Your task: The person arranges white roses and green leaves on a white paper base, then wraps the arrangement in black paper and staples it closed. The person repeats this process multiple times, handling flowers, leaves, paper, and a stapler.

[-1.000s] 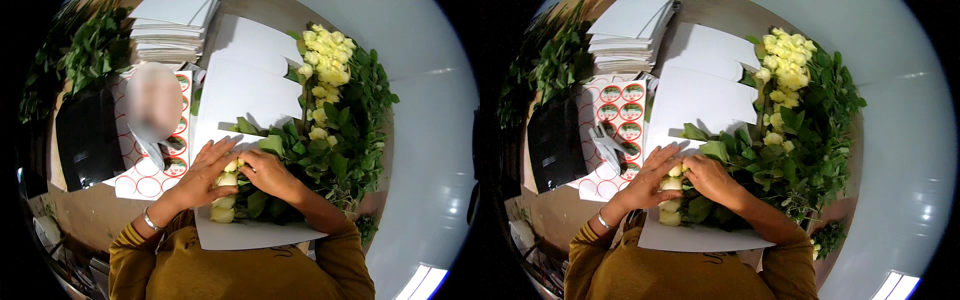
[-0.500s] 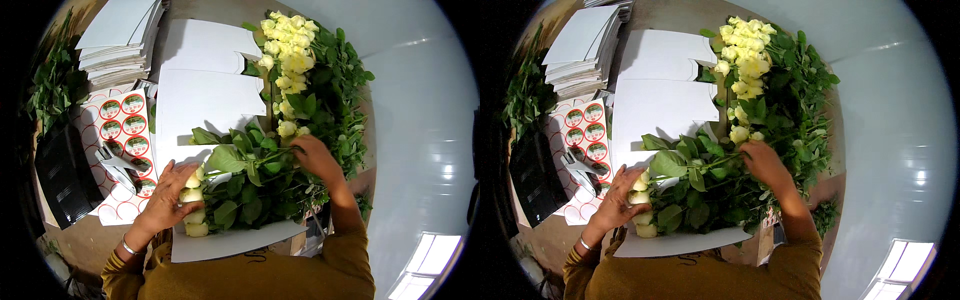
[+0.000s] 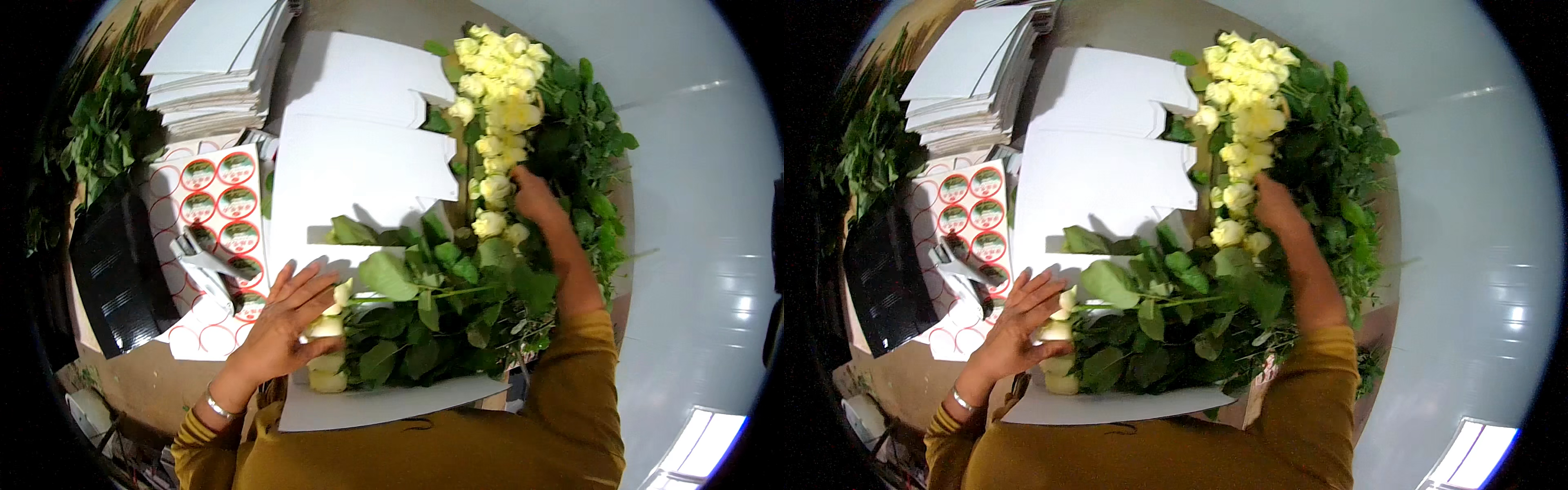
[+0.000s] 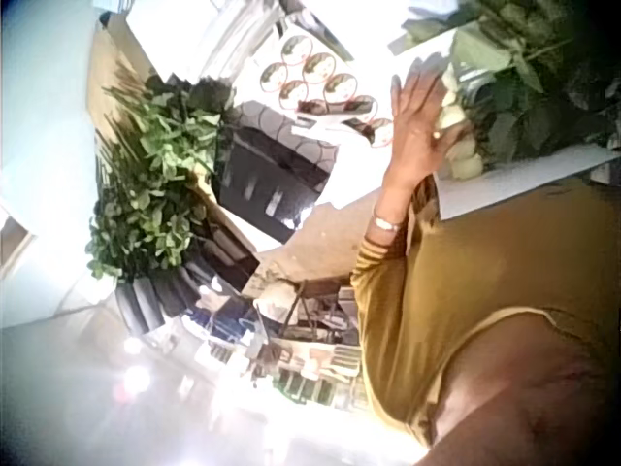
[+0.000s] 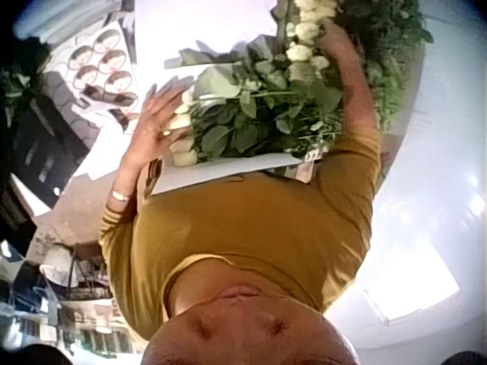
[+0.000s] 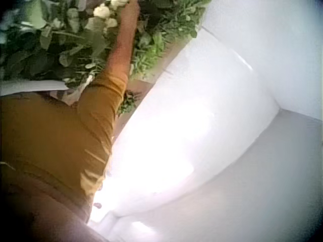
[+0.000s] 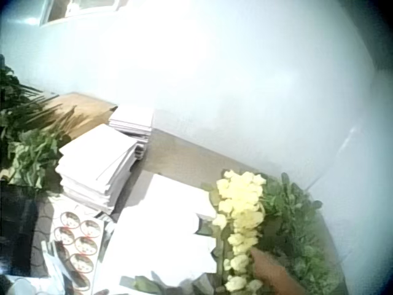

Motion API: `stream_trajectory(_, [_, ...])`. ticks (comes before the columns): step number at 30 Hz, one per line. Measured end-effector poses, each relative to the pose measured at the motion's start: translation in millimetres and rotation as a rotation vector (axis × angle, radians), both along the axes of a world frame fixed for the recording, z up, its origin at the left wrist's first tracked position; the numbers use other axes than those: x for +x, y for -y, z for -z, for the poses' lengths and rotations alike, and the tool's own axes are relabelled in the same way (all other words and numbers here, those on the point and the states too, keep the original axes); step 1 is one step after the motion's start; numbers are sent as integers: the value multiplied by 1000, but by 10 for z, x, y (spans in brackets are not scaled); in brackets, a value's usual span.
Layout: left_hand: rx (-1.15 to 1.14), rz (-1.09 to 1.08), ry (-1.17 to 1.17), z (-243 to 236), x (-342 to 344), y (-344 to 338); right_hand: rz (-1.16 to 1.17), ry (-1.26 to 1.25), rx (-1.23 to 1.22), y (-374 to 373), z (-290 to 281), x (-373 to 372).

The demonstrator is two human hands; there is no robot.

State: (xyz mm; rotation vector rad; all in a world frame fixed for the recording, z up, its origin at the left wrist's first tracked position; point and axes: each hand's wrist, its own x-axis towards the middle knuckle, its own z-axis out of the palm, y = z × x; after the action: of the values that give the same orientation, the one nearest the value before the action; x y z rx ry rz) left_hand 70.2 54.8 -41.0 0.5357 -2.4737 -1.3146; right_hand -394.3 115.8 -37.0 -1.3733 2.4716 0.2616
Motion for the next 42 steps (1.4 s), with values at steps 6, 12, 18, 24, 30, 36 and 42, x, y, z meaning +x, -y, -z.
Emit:
stream_trajectory(6, [-6, -15, -24, 53, 5, -7, -15, -17, 28, -45, 216, -35])
stream_trajectory(12, [-57, 10, 15, 10, -3, 9, -88, 280, -434, -343, -896, 358])
stream_trajectory(18, [-61, 14, -19, 15, -4, -3, 12, -319, -1226, -886, -2154, 326])
stream_trajectory(24, [-69, -24, -27, 130, 92, -40, -348, -284, -888, -452, -2039, 1525])
stream_trajectory(30, [-23, -110, -76, 210, 147, -113, -453, 502, -286, 32, -680, 2555])
stream_trajectory(36, [-53, -102, -76, 193, 142, -83, -399, 644, -399, 9, -138, 2558])
stream_trajectory(42, [-185, 11, -43, 148, 120, 75, -428, 587, -391, -37, -130, 2629])
